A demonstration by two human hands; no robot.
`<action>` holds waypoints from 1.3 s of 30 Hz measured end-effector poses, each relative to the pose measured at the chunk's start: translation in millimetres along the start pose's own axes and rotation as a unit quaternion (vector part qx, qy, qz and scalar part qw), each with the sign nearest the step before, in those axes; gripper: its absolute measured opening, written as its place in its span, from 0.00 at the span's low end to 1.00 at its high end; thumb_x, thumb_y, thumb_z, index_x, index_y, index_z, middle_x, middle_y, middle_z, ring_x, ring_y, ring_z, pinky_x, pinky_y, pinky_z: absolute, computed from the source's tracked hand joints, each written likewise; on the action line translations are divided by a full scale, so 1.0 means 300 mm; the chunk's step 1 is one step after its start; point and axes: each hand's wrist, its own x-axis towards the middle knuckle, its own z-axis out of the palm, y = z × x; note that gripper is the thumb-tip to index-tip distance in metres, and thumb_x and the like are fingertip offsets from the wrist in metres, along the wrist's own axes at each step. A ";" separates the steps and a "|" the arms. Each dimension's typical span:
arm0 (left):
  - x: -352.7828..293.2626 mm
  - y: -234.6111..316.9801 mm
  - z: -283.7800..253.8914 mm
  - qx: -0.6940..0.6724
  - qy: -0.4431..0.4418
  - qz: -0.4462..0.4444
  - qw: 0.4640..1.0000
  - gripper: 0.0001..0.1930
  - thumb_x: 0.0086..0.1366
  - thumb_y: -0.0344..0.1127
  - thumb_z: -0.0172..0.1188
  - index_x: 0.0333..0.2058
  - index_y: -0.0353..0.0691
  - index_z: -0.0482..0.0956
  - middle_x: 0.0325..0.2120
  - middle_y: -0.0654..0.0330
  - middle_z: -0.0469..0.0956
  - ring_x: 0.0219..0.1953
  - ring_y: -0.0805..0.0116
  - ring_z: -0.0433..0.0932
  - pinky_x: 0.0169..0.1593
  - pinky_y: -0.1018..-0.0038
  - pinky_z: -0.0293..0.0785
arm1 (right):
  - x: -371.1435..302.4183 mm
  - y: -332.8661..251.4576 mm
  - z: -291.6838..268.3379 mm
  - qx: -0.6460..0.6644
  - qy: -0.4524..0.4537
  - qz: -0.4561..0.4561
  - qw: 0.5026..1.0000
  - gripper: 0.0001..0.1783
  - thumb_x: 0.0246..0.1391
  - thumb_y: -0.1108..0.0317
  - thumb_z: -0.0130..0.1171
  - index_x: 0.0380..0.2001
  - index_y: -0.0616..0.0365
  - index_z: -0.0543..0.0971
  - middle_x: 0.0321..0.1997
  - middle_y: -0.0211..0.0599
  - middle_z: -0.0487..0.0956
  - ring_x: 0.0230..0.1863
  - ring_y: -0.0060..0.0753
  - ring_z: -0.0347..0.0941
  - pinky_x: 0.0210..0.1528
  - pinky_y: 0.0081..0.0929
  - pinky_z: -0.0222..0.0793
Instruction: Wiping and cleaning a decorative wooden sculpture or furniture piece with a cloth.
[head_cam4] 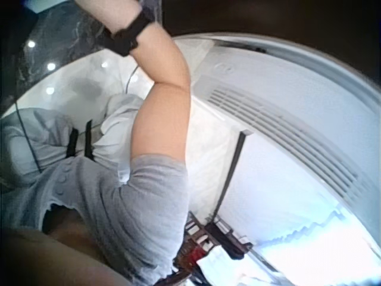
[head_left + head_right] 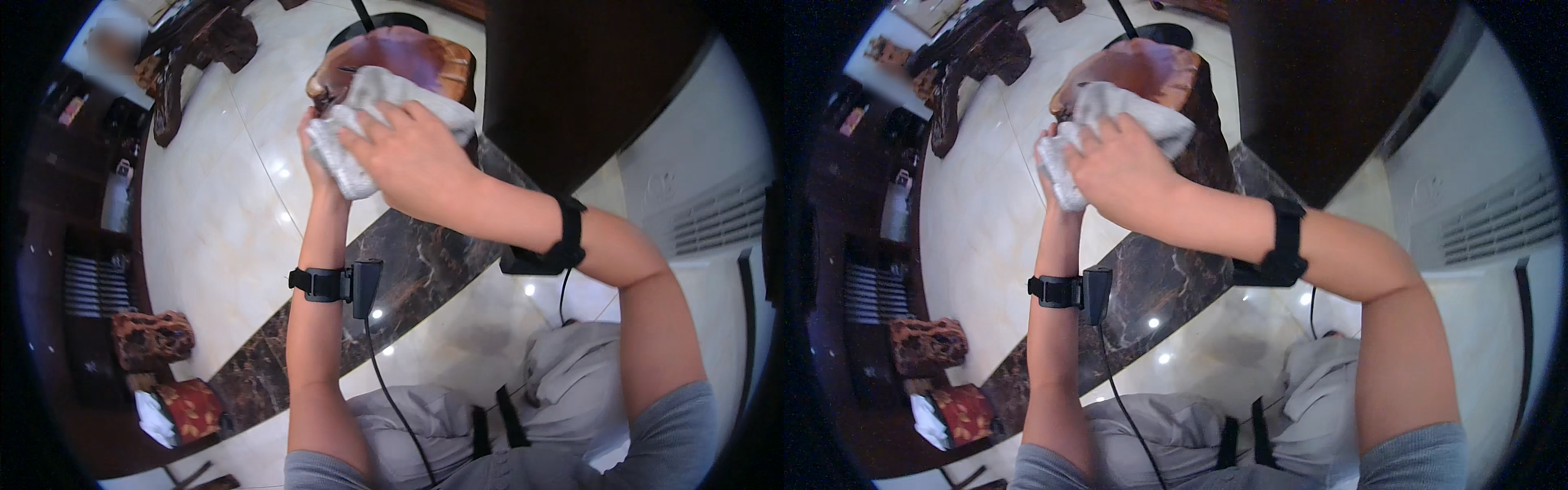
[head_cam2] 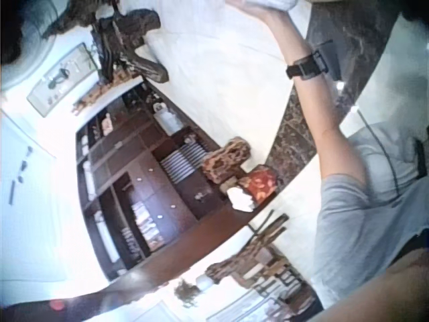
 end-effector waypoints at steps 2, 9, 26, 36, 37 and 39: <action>0.003 -0.005 -0.023 -0.005 0.012 -0.010 1.000 0.22 0.63 0.51 0.40 0.47 0.42 0.64 0.44 0.58 0.69 0.45 0.66 0.69 0.47 0.68 0.67 | 0.013 0.019 0.068 0.025 0.166 -0.069 0.983 0.25 0.32 0.75 0.55 0.42 0.54 0.74 0.42 0.39 0.75 0.46 0.40 0.69 0.48 0.32 0.62; -0.031 0.045 0.010 0.206 0.091 0.072 0.972 0.24 0.62 0.52 0.38 0.50 0.41 0.61 0.46 0.60 0.67 0.51 0.66 0.65 0.55 0.69 0.57 | 0.079 0.181 0.016 0.170 0.049 0.002 0.984 0.21 0.33 0.70 0.53 0.38 0.51 0.77 0.32 0.42 0.78 0.37 0.41 0.74 0.40 0.37 0.68; -0.035 0.002 0.085 0.242 0.049 0.093 0.965 0.26 0.60 0.32 0.48 0.57 0.35 0.55 0.50 0.60 0.63 0.53 0.70 0.62 0.55 0.74 0.58 | -0.001 0.578 0.261 0.519 0.210 0.338 0.756 0.19 0.38 0.62 0.52 0.33 0.65 0.75 0.28 0.45 0.77 0.32 0.38 0.74 0.36 0.32 0.67; -0.023 -0.005 0.083 0.185 0.060 0.097 0.976 0.24 0.59 0.32 0.48 0.54 0.35 0.58 0.44 0.61 0.67 0.46 0.73 0.66 0.52 0.75 0.60 | -0.247 0.582 0.419 0.451 -0.006 0.463 0.763 0.21 0.37 0.68 0.46 0.35 0.71 0.74 0.34 0.60 0.75 0.39 0.55 0.72 0.40 0.36 0.65; -0.020 -0.014 0.075 0.191 0.063 0.096 0.975 0.26 0.59 0.32 0.48 0.56 0.33 0.55 0.47 0.58 0.66 0.47 0.71 0.65 0.52 0.76 0.60 | -0.268 0.604 0.444 0.459 -0.016 0.461 0.759 0.21 0.37 0.68 0.46 0.36 0.71 0.74 0.34 0.60 0.75 0.40 0.55 0.72 0.40 0.36 0.65; -0.038 -0.034 0.095 0.203 0.094 0.105 0.969 0.25 0.59 0.33 0.47 0.55 0.33 0.58 0.44 0.60 0.66 0.45 0.72 0.65 0.51 0.76 0.60 | -0.233 0.611 0.428 0.426 -0.024 0.462 0.777 0.20 0.38 0.70 0.45 0.36 0.69 0.74 0.34 0.58 0.75 0.39 0.51 0.73 0.39 0.35 0.65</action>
